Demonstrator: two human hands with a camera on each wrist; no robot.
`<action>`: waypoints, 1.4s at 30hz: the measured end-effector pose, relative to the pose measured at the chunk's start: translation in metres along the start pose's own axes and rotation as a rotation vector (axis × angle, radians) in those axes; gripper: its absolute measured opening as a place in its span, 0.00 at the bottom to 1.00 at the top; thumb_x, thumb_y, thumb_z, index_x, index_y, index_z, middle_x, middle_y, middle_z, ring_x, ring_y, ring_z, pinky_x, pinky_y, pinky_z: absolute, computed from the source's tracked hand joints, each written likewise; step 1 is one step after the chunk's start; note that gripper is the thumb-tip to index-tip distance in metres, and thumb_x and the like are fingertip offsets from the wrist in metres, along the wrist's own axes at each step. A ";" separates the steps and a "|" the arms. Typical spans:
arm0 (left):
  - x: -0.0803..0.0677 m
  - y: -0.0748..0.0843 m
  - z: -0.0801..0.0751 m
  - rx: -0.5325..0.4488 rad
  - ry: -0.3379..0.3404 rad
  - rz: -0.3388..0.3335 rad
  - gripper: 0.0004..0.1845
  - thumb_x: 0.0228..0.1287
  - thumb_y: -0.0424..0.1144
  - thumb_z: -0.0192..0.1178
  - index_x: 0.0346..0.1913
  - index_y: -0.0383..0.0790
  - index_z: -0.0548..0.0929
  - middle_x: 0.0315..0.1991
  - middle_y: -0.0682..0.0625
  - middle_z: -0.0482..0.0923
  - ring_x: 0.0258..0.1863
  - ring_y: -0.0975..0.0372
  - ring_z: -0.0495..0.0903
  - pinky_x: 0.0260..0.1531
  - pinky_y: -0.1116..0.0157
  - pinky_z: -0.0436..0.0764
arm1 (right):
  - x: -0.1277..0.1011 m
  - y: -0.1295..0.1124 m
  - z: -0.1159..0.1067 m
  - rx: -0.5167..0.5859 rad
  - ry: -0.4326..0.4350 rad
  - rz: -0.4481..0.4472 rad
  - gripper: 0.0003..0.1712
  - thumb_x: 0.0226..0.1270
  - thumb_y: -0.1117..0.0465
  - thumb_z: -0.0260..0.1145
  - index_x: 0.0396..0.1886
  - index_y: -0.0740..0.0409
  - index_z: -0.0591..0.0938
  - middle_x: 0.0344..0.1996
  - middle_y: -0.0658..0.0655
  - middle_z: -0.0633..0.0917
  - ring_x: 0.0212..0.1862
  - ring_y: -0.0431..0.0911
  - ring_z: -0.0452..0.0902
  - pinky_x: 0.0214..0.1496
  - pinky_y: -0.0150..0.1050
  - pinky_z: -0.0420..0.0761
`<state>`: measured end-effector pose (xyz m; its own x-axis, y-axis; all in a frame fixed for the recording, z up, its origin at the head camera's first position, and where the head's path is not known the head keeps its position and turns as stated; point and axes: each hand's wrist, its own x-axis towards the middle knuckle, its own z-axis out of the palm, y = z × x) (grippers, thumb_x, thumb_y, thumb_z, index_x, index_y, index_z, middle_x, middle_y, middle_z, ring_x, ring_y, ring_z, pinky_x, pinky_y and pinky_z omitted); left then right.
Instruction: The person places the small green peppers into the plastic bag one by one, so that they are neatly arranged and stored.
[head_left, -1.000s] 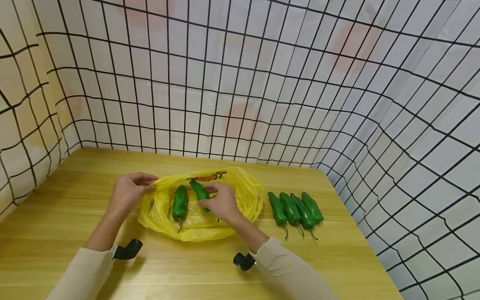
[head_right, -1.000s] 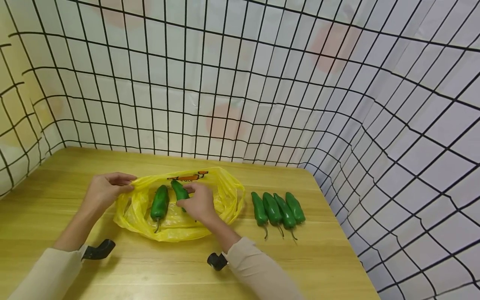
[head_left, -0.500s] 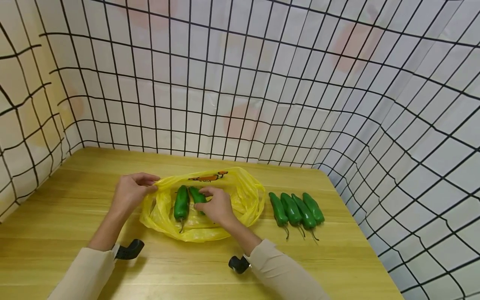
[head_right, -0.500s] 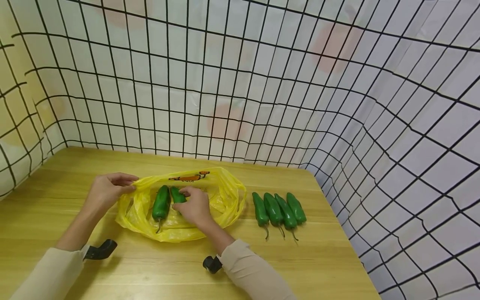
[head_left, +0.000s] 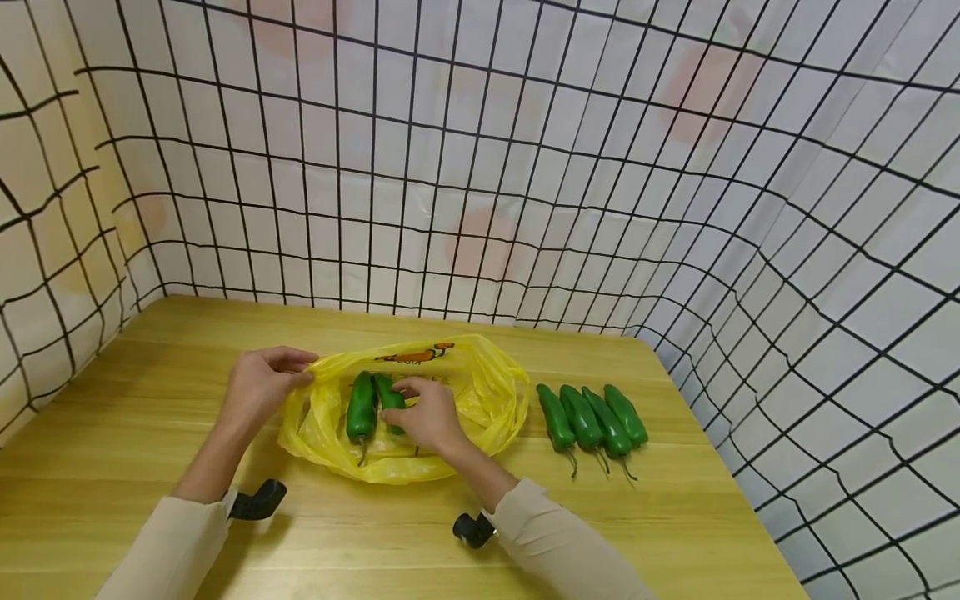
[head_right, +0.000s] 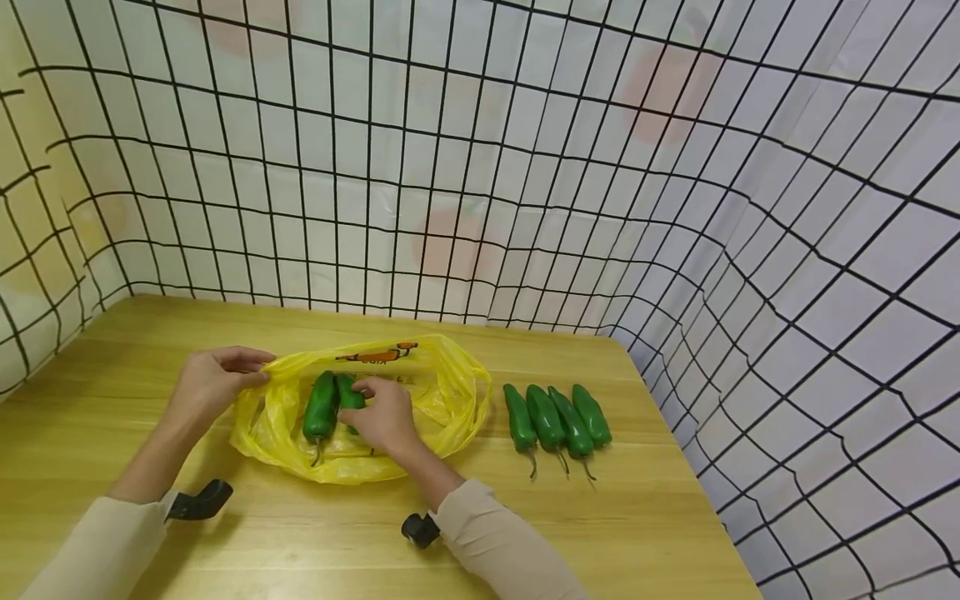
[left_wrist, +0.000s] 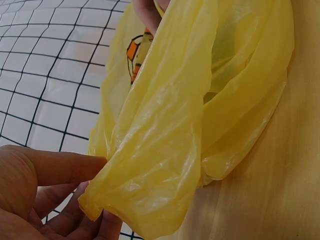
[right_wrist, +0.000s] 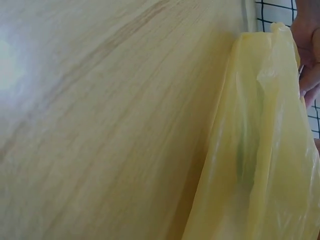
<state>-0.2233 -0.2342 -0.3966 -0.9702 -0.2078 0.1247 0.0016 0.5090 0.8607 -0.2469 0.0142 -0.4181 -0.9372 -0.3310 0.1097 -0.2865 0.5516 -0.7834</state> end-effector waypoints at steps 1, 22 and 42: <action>0.000 0.000 0.000 0.001 -0.001 0.000 0.14 0.66 0.31 0.66 0.52 0.33 0.87 0.42 0.40 0.87 0.35 0.61 0.81 0.30 0.70 0.79 | 0.000 0.000 0.000 0.003 -0.003 0.000 0.23 0.60 0.57 0.77 0.56 0.57 0.86 0.50 0.60 0.87 0.44 0.48 0.84 0.37 0.35 0.82; 0.000 -0.002 0.001 -0.002 0.001 -0.005 0.13 0.65 0.31 0.66 0.52 0.32 0.87 0.41 0.40 0.86 0.35 0.60 0.80 0.29 0.70 0.79 | 0.000 -0.005 -0.005 -0.002 -0.194 0.091 0.35 0.54 0.62 0.80 0.64 0.52 0.80 0.57 0.60 0.83 0.56 0.54 0.81 0.45 0.43 0.84; 0.000 -0.002 0.001 0.005 0.009 0.013 0.13 0.65 0.30 0.65 0.51 0.32 0.87 0.41 0.40 0.87 0.34 0.62 0.81 0.30 0.71 0.80 | -0.005 -0.003 -0.004 0.067 -0.172 0.133 0.38 0.55 0.61 0.80 0.67 0.53 0.78 0.51 0.59 0.84 0.49 0.50 0.82 0.40 0.40 0.83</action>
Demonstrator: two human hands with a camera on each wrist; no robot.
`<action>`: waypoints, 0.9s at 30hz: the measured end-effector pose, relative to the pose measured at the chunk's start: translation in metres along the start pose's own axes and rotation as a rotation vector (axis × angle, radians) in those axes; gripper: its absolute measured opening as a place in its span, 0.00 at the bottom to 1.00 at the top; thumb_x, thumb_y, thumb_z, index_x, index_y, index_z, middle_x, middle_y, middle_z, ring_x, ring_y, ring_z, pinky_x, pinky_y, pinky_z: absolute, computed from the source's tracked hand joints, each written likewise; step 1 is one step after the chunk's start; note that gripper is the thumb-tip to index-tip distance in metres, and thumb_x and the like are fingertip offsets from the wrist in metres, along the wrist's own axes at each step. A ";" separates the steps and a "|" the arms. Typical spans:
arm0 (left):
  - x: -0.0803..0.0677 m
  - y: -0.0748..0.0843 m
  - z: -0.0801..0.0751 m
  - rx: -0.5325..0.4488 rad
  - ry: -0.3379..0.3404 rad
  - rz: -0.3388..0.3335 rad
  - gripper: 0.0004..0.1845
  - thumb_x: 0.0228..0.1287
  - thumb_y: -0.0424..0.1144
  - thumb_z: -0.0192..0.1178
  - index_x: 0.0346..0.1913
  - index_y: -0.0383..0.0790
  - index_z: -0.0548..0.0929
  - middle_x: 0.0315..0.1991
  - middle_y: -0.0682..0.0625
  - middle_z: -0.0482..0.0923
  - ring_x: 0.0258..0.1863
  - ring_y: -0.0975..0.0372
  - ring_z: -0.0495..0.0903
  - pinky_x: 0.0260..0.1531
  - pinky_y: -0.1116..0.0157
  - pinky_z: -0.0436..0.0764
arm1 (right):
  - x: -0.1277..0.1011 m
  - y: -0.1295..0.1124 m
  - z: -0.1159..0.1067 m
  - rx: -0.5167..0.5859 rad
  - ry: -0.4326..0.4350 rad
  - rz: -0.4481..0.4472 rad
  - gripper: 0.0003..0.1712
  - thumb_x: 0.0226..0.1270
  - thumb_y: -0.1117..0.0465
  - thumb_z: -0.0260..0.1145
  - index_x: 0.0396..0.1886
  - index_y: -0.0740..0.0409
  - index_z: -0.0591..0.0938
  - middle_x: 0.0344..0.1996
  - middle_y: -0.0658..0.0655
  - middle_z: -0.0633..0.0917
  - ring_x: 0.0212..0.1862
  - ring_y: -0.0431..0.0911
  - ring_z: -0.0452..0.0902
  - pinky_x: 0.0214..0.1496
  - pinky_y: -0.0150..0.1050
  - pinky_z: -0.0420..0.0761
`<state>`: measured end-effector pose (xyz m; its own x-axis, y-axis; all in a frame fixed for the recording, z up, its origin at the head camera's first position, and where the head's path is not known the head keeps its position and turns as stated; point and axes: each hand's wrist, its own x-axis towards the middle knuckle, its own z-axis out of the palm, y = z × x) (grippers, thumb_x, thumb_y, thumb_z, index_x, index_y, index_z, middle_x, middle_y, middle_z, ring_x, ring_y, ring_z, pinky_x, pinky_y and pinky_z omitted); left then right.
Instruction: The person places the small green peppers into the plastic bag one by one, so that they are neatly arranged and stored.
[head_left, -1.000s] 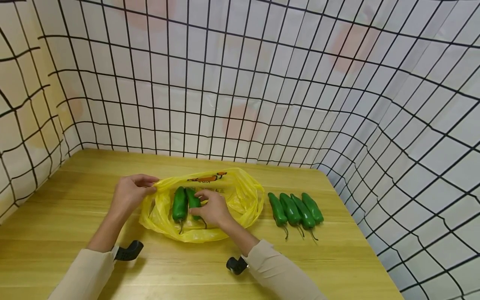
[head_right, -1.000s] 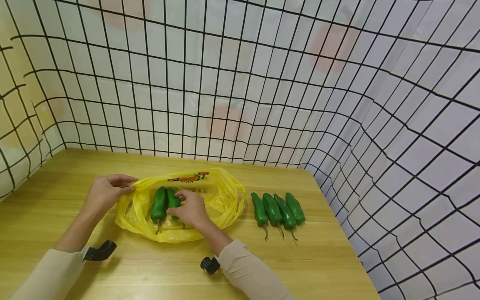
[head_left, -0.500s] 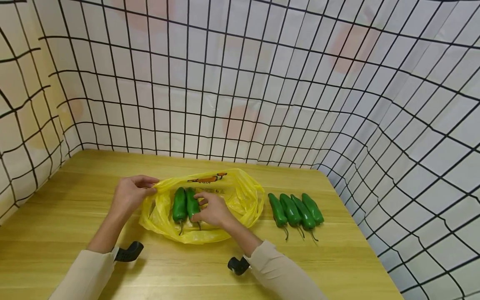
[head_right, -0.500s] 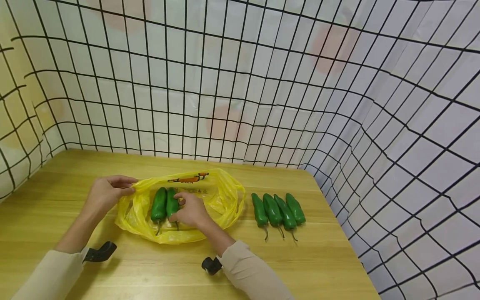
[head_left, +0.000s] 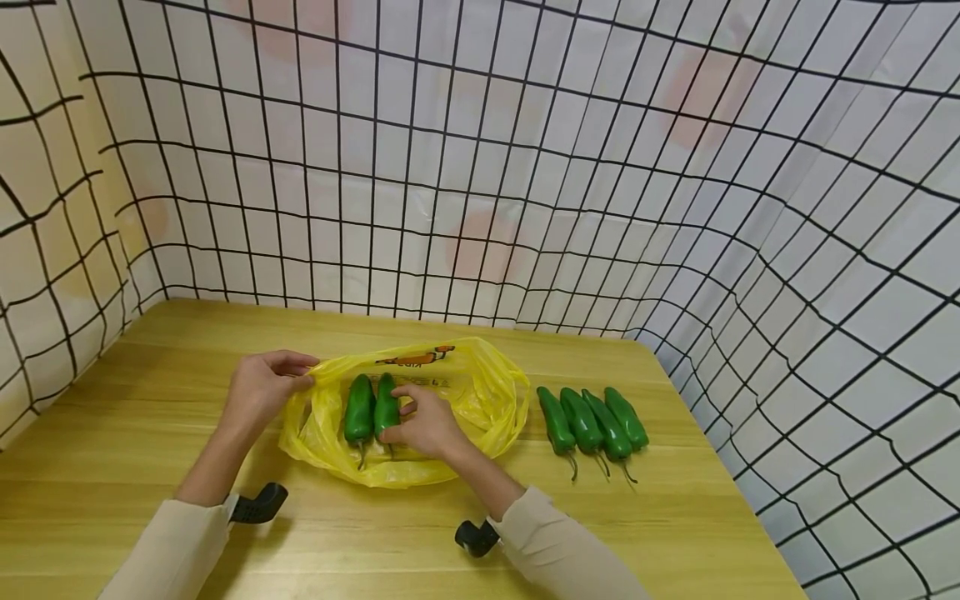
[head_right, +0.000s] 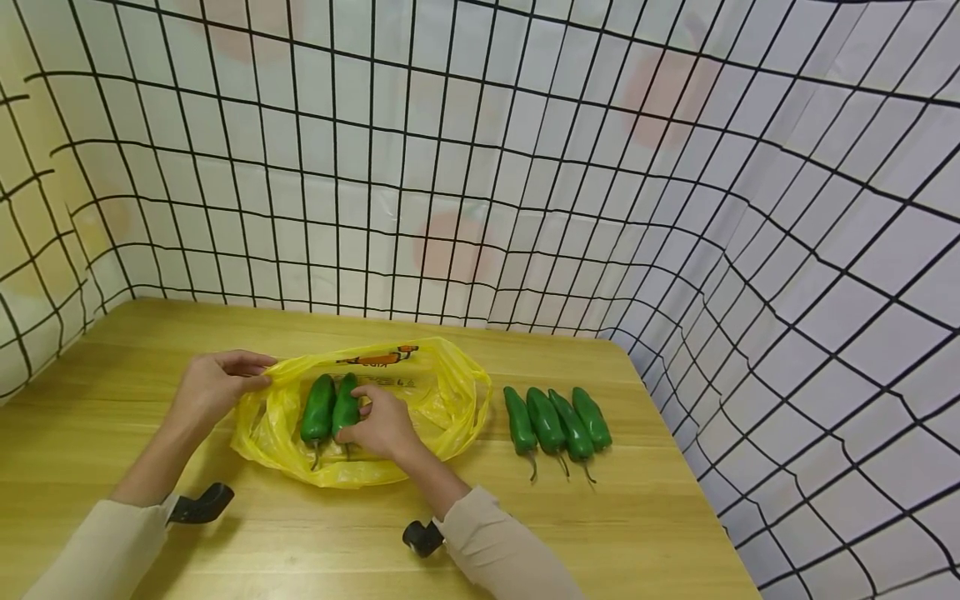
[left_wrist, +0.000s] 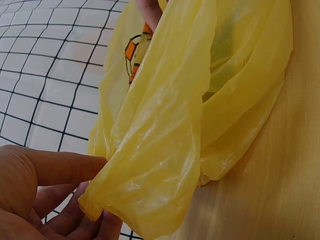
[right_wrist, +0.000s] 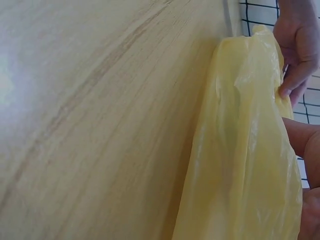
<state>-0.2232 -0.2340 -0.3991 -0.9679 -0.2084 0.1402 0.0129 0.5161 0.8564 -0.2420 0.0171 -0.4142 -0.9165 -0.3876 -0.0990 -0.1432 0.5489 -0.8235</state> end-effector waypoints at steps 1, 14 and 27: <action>0.000 0.000 0.000 0.000 0.000 0.004 0.13 0.65 0.30 0.65 0.51 0.32 0.87 0.41 0.40 0.87 0.34 0.62 0.81 0.30 0.71 0.80 | 0.000 0.000 0.000 0.001 0.001 -0.003 0.38 0.55 0.60 0.80 0.67 0.53 0.78 0.51 0.59 0.84 0.49 0.49 0.82 0.40 0.40 0.83; 0.000 0.001 0.001 -0.004 -0.008 -0.005 0.13 0.66 0.31 0.65 0.52 0.32 0.87 0.41 0.40 0.87 0.36 0.60 0.81 0.31 0.71 0.80 | -0.004 -0.003 -0.016 0.042 0.050 -0.039 0.37 0.57 0.62 0.78 0.67 0.52 0.78 0.54 0.59 0.86 0.51 0.52 0.83 0.43 0.41 0.84; 0.000 0.001 0.001 -0.004 -0.014 -0.021 0.14 0.66 0.31 0.65 0.52 0.32 0.87 0.41 0.40 0.87 0.36 0.60 0.80 0.31 0.72 0.79 | -0.018 -0.006 -0.055 -0.027 0.095 -0.059 0.33 0.60 0.63 0.76 0.67 0.50 0.79 0.54 0.59 0.86 0.47 0.50 0.82 0.44 0.43 0.84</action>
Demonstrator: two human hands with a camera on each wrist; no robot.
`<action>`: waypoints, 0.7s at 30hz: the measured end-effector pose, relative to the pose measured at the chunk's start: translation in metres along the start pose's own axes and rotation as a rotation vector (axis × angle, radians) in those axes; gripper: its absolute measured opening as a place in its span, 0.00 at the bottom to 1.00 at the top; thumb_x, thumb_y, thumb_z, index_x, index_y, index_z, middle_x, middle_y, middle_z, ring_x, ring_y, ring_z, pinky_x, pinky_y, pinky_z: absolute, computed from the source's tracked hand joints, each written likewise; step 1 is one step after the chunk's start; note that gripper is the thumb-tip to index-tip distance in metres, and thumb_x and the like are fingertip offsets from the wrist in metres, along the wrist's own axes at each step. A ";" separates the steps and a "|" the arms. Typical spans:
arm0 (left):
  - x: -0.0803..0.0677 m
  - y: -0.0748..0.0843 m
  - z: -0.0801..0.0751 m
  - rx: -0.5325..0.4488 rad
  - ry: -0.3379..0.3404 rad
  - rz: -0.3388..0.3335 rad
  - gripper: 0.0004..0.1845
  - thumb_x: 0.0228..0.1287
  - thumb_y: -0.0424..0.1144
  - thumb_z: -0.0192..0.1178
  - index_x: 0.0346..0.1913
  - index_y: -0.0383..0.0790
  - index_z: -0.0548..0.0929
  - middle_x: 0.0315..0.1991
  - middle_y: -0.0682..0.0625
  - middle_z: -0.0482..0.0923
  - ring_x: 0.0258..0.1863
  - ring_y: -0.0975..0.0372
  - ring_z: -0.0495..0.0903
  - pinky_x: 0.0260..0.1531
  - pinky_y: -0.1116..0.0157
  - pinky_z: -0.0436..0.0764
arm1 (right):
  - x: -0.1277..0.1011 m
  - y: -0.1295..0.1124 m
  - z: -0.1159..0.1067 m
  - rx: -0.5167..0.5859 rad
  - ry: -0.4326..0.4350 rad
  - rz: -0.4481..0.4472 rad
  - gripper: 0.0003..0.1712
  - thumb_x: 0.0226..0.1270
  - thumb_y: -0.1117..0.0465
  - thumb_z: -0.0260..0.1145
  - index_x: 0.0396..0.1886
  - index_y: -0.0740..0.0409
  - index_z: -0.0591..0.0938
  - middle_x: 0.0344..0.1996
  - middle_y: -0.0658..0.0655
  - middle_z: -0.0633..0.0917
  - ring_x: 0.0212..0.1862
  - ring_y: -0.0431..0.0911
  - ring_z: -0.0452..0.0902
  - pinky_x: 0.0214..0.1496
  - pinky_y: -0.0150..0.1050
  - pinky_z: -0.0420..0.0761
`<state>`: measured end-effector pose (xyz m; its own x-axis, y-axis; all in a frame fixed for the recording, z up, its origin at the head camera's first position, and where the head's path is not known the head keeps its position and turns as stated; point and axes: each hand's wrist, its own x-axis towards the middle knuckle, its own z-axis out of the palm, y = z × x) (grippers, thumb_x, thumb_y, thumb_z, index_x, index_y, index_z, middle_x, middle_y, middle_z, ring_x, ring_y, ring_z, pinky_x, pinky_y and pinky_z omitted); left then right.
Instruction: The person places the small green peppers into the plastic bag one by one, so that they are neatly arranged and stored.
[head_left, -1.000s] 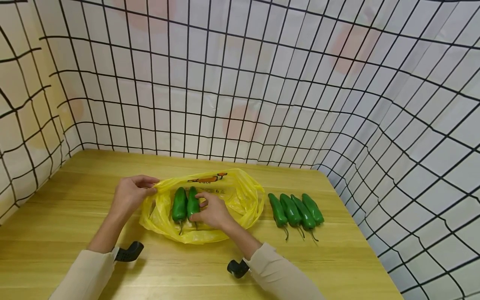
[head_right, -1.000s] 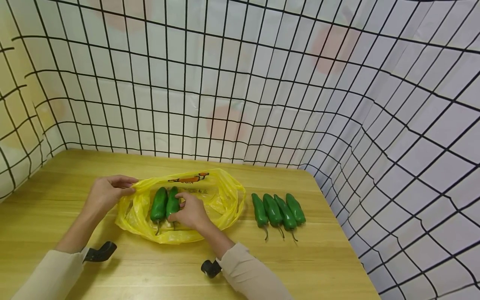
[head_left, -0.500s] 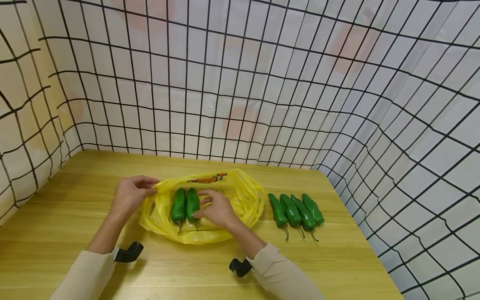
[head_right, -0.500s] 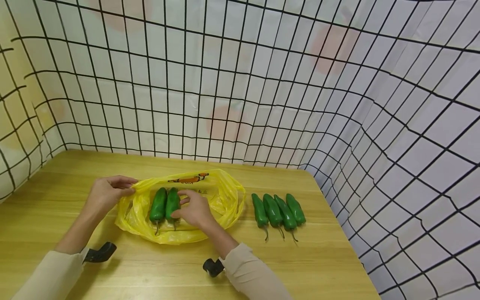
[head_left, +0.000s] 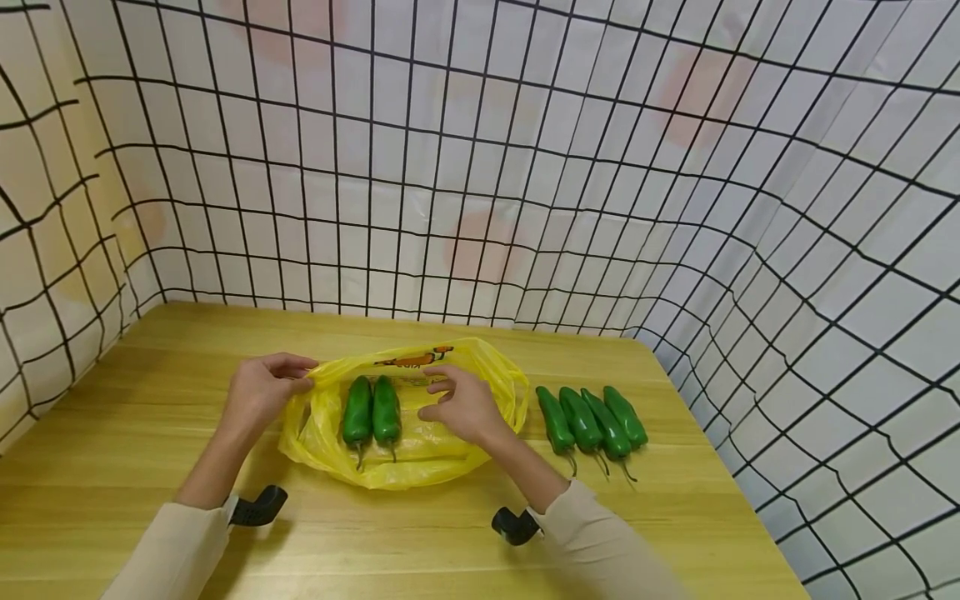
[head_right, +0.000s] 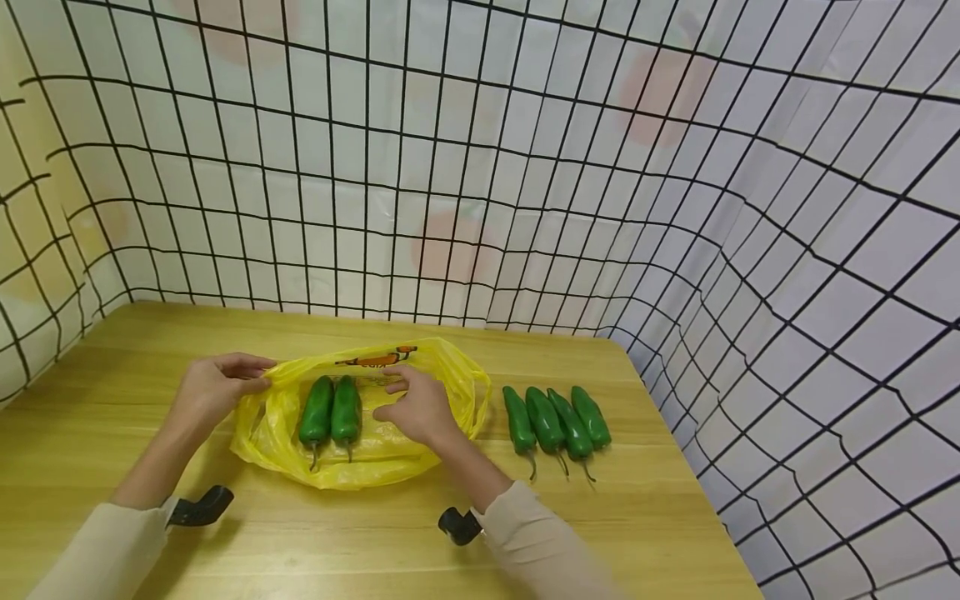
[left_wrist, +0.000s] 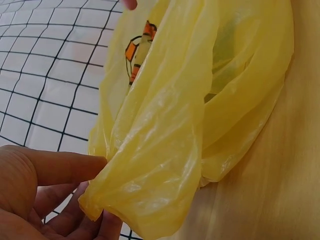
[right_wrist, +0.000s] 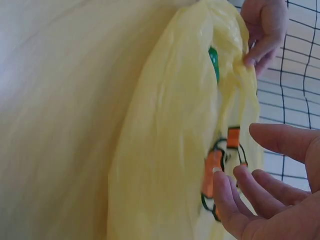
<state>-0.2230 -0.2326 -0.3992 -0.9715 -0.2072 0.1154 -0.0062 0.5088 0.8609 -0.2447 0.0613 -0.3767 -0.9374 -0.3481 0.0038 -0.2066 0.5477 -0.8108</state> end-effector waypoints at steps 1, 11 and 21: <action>0.000 0.000 0.000 0.001 -0.001 -0.001 0.14 0.66 0.31 0.65 0.52 0.32 0.87 0.41 0.41 0.87 0.36 0.60 0.80 0.31 0.71 0.79 | -0.001 0.000 -0.005 -0.010 0.006 -0.003 0.34 0.60 0.63 0.76 0.67 0.51 0.78 0.54 0.59 0.86 0.47 0.51 0.82 0.44 0.43 0.84; 0.001 0.000 0.000 0.010 0.007 -0.012 0.14 0.65 0.31 0.65 0.52 0.33 0.87 0.40 0.43 0.87 0.37 0.60 0.79 0.31 0.71 0.78 | -0.013 0.011 -0.049 -0.096 0.107 -0.003 0.34 0.59 0.63 0.76 0.66 0.53 0.79 0.50 0.59 0.87 0.48 0.52 0.82 0.45 0.45 0.83; 0.001 0.001 -0.001 -0.012 -0.004 -0.030 0.14 0.66 0.32 0.66 0.53 0.33 0.87 0.41 0.42 0.86 0.37 0.60 0.79 0.31 0.71 0.79 | -0.028 0.039 -0.087 -0.159 0.189 0.030 0.34 0.61 0.62 0.73 0.68 0.57 0.77 0.51 0.63 0.87 0.50 0.54 0.82 0.47 0.48 0.83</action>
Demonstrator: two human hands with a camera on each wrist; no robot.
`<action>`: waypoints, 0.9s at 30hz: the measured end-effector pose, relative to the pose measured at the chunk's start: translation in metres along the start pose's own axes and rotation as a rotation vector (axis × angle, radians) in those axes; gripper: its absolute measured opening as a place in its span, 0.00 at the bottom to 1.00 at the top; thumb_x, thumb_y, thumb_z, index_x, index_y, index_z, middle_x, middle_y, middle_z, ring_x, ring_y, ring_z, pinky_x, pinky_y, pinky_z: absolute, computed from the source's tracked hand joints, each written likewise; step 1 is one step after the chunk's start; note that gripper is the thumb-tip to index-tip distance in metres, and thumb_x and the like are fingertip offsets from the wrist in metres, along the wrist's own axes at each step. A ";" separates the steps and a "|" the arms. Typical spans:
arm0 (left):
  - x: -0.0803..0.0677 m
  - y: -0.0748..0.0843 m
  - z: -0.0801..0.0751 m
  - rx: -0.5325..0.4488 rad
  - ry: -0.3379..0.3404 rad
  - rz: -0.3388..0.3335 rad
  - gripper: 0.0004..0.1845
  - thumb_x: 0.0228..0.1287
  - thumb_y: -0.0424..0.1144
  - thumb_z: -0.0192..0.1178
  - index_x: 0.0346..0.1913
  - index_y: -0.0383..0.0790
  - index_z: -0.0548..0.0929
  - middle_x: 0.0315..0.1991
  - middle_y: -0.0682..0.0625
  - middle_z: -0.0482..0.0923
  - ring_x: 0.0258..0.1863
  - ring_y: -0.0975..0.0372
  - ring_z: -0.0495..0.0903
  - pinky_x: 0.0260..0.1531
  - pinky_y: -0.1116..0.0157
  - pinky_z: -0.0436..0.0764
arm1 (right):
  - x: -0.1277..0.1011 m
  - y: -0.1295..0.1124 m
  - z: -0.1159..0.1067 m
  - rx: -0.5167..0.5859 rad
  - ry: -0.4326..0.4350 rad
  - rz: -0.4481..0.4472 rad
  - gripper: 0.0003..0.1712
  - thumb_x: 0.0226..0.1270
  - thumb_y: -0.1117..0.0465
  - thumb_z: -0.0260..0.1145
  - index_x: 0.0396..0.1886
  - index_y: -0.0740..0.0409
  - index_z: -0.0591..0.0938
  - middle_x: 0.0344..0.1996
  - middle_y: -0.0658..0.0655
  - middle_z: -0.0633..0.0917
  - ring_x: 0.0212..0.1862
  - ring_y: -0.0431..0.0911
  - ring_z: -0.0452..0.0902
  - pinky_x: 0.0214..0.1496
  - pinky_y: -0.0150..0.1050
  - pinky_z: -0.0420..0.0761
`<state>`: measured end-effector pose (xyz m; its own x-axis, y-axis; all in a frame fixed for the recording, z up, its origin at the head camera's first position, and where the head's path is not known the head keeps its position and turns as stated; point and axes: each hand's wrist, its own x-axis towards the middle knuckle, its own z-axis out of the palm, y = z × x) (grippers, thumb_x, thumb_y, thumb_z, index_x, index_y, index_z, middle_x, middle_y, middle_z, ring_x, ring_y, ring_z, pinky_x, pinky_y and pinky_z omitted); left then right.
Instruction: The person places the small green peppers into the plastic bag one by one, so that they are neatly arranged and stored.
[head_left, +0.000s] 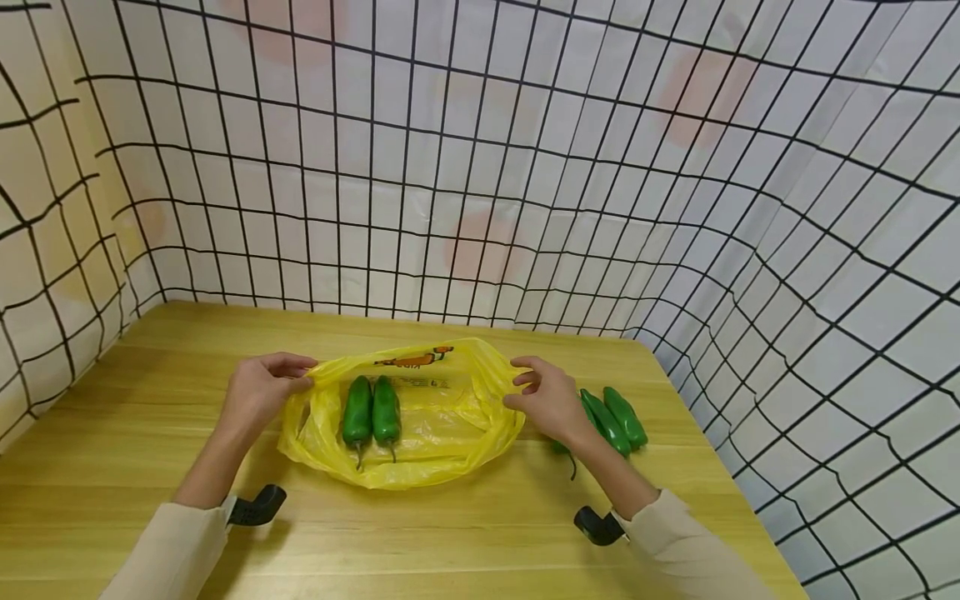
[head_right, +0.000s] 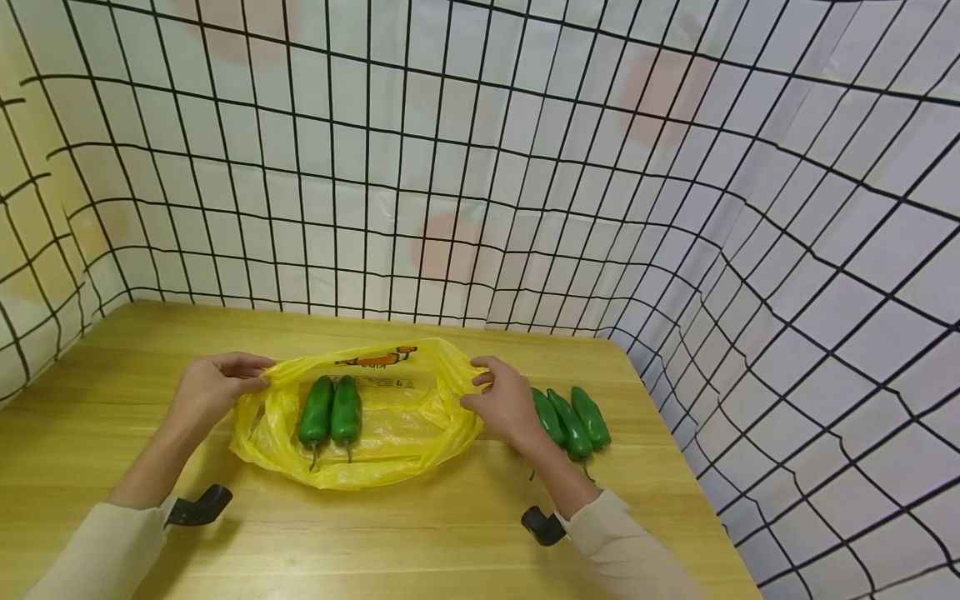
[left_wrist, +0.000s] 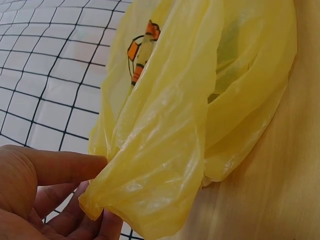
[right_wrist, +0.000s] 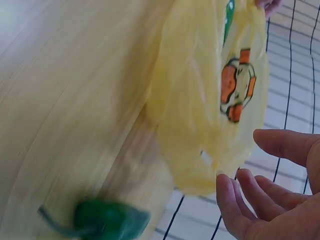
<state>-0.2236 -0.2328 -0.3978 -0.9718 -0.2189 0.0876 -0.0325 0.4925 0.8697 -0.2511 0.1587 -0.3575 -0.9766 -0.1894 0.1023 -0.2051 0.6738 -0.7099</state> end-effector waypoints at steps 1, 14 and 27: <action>0.000 0.000 0.000 0.000 0.000 -0.002 0.14 0.66 0.32 0.66 0.53 0.33 0.87 0.41 0.42 0.86 0.37 0.60 0.79 0.31 0.71 0.79 | -0.001 0.004 -0.003 -0.002 0.004 0.001 0.34 0.61 0.62 0.73 0.68 0.57 0.77 0.51 0.63 0.87 0.50 0.55 0.82 0.47 0.47 0.84; 0.000 -0.001 0.000 0.015 -0.006 0.001 0.14 0.67 0.33 0.65 0.54 0.35 0.87 0.43 0.41 0.87 0.39 0.58 0.81 0.32 0.71 0.79 | -0.010 0.054 -0.046 -0.084 0.054 0.078 0.37 0.66 0.58 0.71 0.73 0.58 0.71 0.60 0.68 0.81 0.59 0.63 0.78 0.52 0.54 0.82; -0.001 -0.002 0.001 0.009 -0.012 0.005 0.15 0.67 0.34 0.65 0.54 0.34 0.86 0.44 0.40 0.86 0.40 0.58 0.80 0.32 0.72 0.80 | -0.019 0.092 -0.077 -0.077 0.089 0.177 0.39 0.69 0.55 0.69 0.76 0.58 0.67 0.64 0.70 0.78 0.65 0.65 0.73 0.59 0.58 0.78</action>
<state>-0.2231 -0.2330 -0.3995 -0.9747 -0.2063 0.0856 -0.0302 0.5013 0.8648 -0.2564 0.2788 -0.3709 -0.9990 -0.0024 0.0443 -0.0314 0.7440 -0.6674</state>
